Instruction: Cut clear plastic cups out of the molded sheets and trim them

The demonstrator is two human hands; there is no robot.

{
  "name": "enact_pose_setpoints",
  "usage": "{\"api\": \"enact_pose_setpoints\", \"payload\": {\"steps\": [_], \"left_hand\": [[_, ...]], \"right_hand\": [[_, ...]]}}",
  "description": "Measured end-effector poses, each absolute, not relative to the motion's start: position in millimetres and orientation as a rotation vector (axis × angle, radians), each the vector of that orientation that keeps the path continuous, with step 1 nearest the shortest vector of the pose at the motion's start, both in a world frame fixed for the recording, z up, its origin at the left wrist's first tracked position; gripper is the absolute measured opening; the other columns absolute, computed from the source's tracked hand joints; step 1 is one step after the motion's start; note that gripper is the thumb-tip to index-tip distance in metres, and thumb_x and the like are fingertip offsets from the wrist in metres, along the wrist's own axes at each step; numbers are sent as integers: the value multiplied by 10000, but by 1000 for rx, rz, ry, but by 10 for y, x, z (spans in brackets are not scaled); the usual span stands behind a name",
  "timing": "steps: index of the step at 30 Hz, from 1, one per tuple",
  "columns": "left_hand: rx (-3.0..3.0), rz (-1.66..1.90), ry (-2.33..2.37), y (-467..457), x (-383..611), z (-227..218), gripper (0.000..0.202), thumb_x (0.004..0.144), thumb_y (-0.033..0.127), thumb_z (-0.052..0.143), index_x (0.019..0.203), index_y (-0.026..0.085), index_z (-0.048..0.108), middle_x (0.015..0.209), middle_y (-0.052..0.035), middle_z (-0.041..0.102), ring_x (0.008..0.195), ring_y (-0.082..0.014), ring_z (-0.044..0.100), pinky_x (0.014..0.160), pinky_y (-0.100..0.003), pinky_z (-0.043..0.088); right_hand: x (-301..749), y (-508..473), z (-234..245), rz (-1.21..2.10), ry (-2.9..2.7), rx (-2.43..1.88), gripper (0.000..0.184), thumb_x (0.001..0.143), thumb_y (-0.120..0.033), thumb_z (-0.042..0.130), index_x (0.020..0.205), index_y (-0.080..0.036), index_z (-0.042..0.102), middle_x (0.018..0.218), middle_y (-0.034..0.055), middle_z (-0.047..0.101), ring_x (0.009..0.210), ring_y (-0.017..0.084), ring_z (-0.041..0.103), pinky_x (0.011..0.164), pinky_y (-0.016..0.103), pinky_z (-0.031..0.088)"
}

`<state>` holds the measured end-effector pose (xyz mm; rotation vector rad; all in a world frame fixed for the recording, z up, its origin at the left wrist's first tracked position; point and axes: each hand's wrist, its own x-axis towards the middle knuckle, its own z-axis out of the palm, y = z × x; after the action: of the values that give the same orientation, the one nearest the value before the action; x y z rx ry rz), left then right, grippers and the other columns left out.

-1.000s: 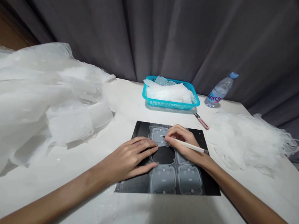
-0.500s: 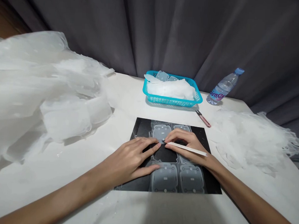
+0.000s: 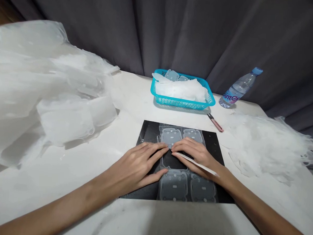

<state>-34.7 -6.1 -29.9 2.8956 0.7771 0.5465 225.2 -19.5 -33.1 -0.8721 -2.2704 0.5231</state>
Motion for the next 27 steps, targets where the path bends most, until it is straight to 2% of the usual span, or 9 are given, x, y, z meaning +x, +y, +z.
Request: {"api": "enact_pose_setpoints", "payload": {"steps": [5, 10, 17, 22, 27], "left_hand": [[2913, 584, 783, -64, -333, -281, 431, 1048, 378, 550, 1400, 138, 618, 1373, -141, 692, 1121, -305, 724, 929, -441, 590], [2927, 578, 835, -53, -332, -286, 416, 1035, 351, 564, 1404, 170, 624, 1416, -142, 665, 1155, -307, 720, 946, -450, 601], [2953, 572, 849, -73, -330, -281, 437, 1005, 341, 569, 1397, 161, 642, 1455, -160, 645, 1143, -331, 732, 947, -475, 614], [2896, 564, 867, -70, -319, -247, 421, 979, 338, 592, 1359, 174, 673, 1473, -139, 640, 1152, -321, 732, 981, -476, 606], [2887, 556, 862, -53, -320, -244, 437, 971, 326, 586, 1370, 171, 671, 1487, -133, 633, 1145, -315, 737, 981, -475, 609]], "right_hand": [[2252, -201, -341, 465, -2276, -889, 129, 1047, -165, 562, 1158, -196, 620, 1090, 91, 740, 1025, 206, 683, 934, 377, 558], [2196, -238, -336, 388, -2290, -949, 105, 1052, -172, 556, 1135, -176, 620, 1078, 90, 737, 1006, 207, 689, 913, 363, 558], [2188, -236, -200, 349, -2365, -1034, 110, 1063, -173, 511, 1083, -165, 619, 1023, 101, 734, 953, 219, 695, 860, 362, 572], [2370, -186, -61, 586, -2377, -1047, 106, 1068, -206, 532, 1091, -188, 634, 1058, 76, 724, 967, 191, 699, 874, 329, 564], [2403, -170, -117, 727, -2287, -1012, 91, 1059, -239, 575, 1110, -206, 642, 1100, 51, 715, 1018, 173, 682, 925, 314, 541]]}}
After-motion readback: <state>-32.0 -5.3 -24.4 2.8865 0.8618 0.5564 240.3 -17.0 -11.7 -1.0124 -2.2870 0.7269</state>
